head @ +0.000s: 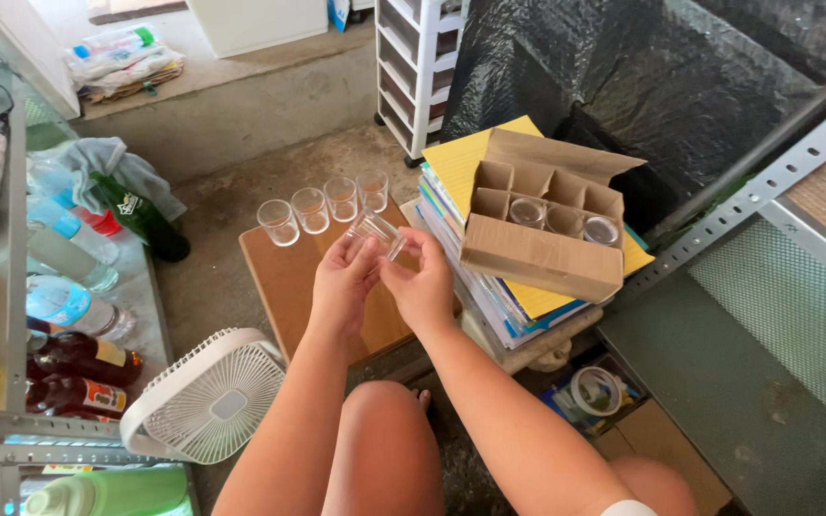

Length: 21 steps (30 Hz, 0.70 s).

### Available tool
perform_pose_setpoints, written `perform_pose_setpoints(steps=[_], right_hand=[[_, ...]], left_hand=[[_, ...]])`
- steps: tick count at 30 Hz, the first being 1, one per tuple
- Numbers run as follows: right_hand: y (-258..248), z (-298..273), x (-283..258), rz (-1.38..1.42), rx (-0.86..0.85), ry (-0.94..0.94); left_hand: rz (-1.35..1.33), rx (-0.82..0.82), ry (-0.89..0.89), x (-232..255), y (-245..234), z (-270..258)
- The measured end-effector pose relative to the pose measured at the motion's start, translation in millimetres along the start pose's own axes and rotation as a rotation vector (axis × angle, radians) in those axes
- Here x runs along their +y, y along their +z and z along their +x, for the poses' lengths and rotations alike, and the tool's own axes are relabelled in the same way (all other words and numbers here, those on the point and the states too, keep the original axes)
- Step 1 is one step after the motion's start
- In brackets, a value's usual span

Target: The person sits on the floor and opens a cardboard box containing small glass cups. They remove the cups one by one and place them on a small wooden stool next to them. After emptying the box, they close it and place it back on the floor.

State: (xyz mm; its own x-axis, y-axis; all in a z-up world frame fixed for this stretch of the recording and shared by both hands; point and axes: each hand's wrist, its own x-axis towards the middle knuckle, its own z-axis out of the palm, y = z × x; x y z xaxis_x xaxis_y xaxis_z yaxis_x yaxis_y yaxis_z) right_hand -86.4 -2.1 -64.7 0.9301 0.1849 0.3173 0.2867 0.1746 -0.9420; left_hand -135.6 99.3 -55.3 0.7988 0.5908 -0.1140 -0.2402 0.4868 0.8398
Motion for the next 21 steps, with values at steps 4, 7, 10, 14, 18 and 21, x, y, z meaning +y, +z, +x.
perform_pose_setpoints(steps=[4,7,10,14,18,21], right_hand=[[3,-8,12,-0.133,-0.02,0.061],[5,0,38,-0.288,-0.002,0.019],[7,9,48,-0.37,0.027,-0.029],[10,25,69,-0.429,0.046,-0.028],[17,39,78,-0.462,0.054,-0.02],[19,52,102,-0.486,0.105,-0.06]], left_hand=[[0.046,-0.003,0.032,3,-11,2],[0.137,-0.005,0.039,-3,-16,14],[0.215,-0.008,0.083,-14,-16,31],[0.391,0.034,0.106,-29,-13,54],[0.489,0.069,0.116,-27,-6,60],[0.513,0.106,0.126,-38,-11,79]])
